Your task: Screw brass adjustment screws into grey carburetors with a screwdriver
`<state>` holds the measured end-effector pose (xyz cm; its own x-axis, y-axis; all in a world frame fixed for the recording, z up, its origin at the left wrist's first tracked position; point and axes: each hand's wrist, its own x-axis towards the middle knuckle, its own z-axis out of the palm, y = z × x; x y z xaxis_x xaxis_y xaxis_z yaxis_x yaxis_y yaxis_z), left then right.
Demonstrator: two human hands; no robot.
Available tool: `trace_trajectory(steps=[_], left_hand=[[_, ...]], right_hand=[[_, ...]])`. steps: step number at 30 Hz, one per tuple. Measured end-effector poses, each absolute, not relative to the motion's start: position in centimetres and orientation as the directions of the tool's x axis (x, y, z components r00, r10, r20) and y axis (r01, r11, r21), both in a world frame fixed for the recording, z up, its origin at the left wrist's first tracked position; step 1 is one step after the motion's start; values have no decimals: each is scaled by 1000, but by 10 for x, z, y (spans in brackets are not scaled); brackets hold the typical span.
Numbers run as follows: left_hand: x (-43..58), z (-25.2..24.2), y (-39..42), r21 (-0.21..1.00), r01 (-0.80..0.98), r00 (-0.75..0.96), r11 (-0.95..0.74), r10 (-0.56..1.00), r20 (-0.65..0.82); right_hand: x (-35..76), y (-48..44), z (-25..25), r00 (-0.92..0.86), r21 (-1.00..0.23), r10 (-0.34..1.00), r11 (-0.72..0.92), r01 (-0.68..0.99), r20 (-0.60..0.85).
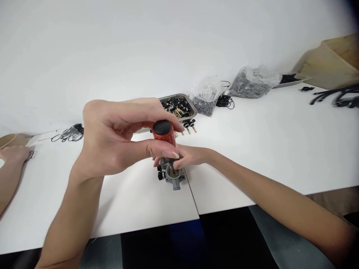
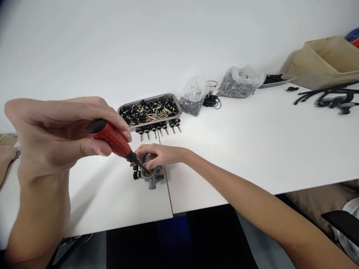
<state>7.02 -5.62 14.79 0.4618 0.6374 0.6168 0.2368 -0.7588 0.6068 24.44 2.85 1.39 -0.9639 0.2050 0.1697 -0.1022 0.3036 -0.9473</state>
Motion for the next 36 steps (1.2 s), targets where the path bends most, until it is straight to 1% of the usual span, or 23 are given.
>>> trace_trajectory(steps=[6,10,13,19,22,27,32,36], left_hand=[[70,150,-57,625,216,488,-750,637,596],[67,150,-55,623,204,529,-755,620,579],[64,150,-54,618,211,550,-757,615,565],[63,154,-54,612,206,587,-764,597,547],[63,156,-54,590,215,598,-778,582,551],[62,153,-54,563,298,540,-771,622,566],[67,147,-57,497,391,462,-775,632,622],[72,149,-61,491,411,448,-768,639,625]], right_hand=[[244,30,10,-962,-953,202,278,-121,182],[245,29,12,-966,-956,207,276,-96,157],[245,29,14,-966,-954,213,288,-79,144],[244,29,12,-965,-951,201,292,-103,166],[245,29,13,-966,-954,200,280,-105,165],[246,27,15,-969,-959,202,269,-86,144],[247,26,17,-971,-960,205,274,-64,123],[247,27,16,-972,-962,200,265,-68,124]])
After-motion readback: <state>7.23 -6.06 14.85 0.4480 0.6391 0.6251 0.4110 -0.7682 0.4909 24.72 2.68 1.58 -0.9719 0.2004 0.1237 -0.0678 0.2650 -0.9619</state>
